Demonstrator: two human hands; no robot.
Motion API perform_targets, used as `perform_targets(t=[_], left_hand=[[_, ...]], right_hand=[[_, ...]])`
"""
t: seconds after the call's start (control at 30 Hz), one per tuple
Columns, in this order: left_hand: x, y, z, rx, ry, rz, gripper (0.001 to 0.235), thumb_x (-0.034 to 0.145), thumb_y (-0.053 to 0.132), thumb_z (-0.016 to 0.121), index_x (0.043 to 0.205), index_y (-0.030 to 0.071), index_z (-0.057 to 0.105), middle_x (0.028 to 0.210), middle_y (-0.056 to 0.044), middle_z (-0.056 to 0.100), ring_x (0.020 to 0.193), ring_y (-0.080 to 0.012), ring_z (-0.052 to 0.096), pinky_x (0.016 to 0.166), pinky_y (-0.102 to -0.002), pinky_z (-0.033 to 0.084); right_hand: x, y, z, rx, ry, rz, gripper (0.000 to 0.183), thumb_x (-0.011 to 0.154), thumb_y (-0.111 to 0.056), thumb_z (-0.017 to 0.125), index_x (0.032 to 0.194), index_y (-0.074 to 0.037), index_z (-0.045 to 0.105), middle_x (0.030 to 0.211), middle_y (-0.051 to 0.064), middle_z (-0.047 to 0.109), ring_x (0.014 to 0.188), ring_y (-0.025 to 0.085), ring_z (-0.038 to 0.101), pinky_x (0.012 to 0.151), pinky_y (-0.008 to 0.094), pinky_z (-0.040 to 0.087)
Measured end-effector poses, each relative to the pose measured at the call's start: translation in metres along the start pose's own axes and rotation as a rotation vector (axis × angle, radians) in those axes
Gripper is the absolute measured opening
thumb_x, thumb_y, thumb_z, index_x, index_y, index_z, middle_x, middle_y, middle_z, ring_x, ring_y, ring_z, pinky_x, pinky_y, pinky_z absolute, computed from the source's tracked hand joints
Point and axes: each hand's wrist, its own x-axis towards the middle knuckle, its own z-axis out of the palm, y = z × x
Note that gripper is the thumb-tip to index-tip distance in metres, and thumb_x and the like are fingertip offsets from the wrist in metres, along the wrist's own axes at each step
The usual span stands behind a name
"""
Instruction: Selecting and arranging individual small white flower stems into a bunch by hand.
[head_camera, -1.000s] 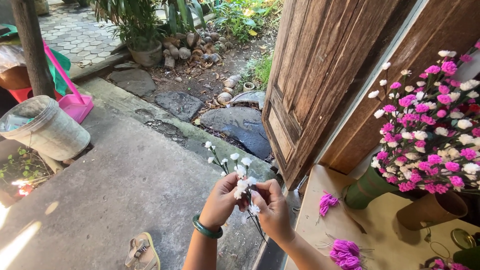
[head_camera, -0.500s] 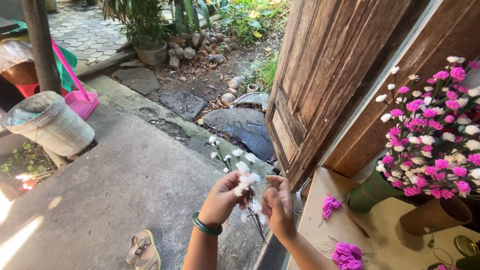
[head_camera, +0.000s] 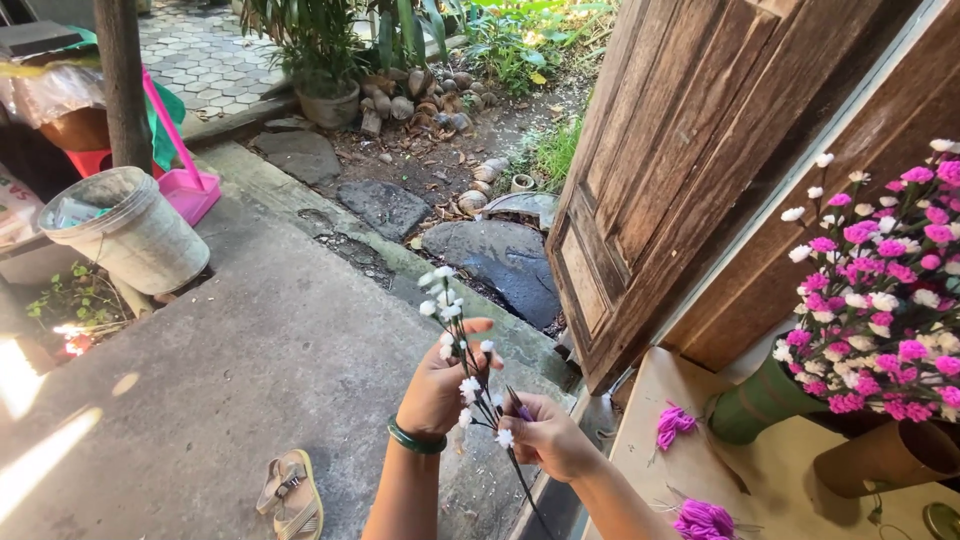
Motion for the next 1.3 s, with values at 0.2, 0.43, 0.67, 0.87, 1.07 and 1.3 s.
perform_targets(t=[0.2,0.43,0.67,0.87,1.07,1.3], left_hand=[[0.003,0.018,0.010,-0.189,0.176,0.170,0.045,0.103,0.017,0.051,0.146,0.004,0.049,0.131,-0.013,0.069,0.050,-0.0020,0.046,0.052,-0.019,0.048],[-0.002,0.015,0.012,0.054,0.138,0.228,0.072,0.080,0.036,0.068,0.141,0.009,0.043,0.120,-0.010,0.063,0.101,-0.0184,0.061,0.087,-0.031,0.046],[-0.002,0.007,0.032,0.458,0.263,-0.023,0.021,0.088,0.011,0.072,0.107,0.004,0.071,0.091,-0.010,0.078,0.089,-0.0196,0.078,0.086,-0.031,0.061],[-0.004,0.016,0.040,0.499,0.231,-0.049,0.016,0.097,0.016,0.065,0.103,0.004,0.074,0.086,-0.008,0.077,0.079,-0.0148,0.072,0.074,-0.028,0.059],[-0.002,-0.004,0.050,0.581,0.206,-0.021,0.023,0.099,0.022,0.062,0.106,0.006,0.077,0.080,-0.002,0.073,0.073,-0.0092,0.063,0.069,-0.025,0.053],[-0.003,-0.018,0.082,0.468,0.280,0.026,0.019,0.098,0.017,0.065,0.105,0.005,0.079,0.077,0.000,0.067,0.070,-0.0091,0.057,0.068,-0.026,0.050]], right_hand=[[0.002,0.003,0.009,-0.153,0.044,-0.094,0.028,0.097,-0.022,0.074,0.085,-0.010,0.052,0.061,0.000,0.045,0.043,0.007,0.037,0.038,0.023,0.022],[0.009,0.010,0.005,-0.498,0.369,-0.394,0.021,0.100,-0.018,0.070,0.088,-0.011,0.054,0.080,-0.003,0.044,0.074,0.011,0.038,0.068,0.026,0.035],[0.014,0.008,0.010,-0.614,0.381,-0.455,0.023,0.098,-0.017,0.071,0.081,-0.011,0.057,0.074,-0.001,0.048,0.070,0.013,0.041,0.065,0.030,0.036],[0.012,0.006,0.003,-0.441,0.295,-0.487,0.014,0.098,-0.017,0.060,0.105,-0.006,0.058,0.076,0.000,0.051,0.060,0.009,0.039,0.054,0.024,0.034],[0.000,-0.009,0.022,-0.434,0.552,-0.625,0.010,0.098,-0.011,0.045,0.106,-0.007,0.049,0.076,0.006,0.053,0.050,0.010,0.037,0.043,0.026,0.029],[-0.005,-0.007,0.025,-0.556,0.655,-0.814,0.017,0.100,-0.015,0.054,0.114,-0.007,0.051,0.087,0.006,0.057,0.059,0.009,0.048,0.051,0.024,0.040]])
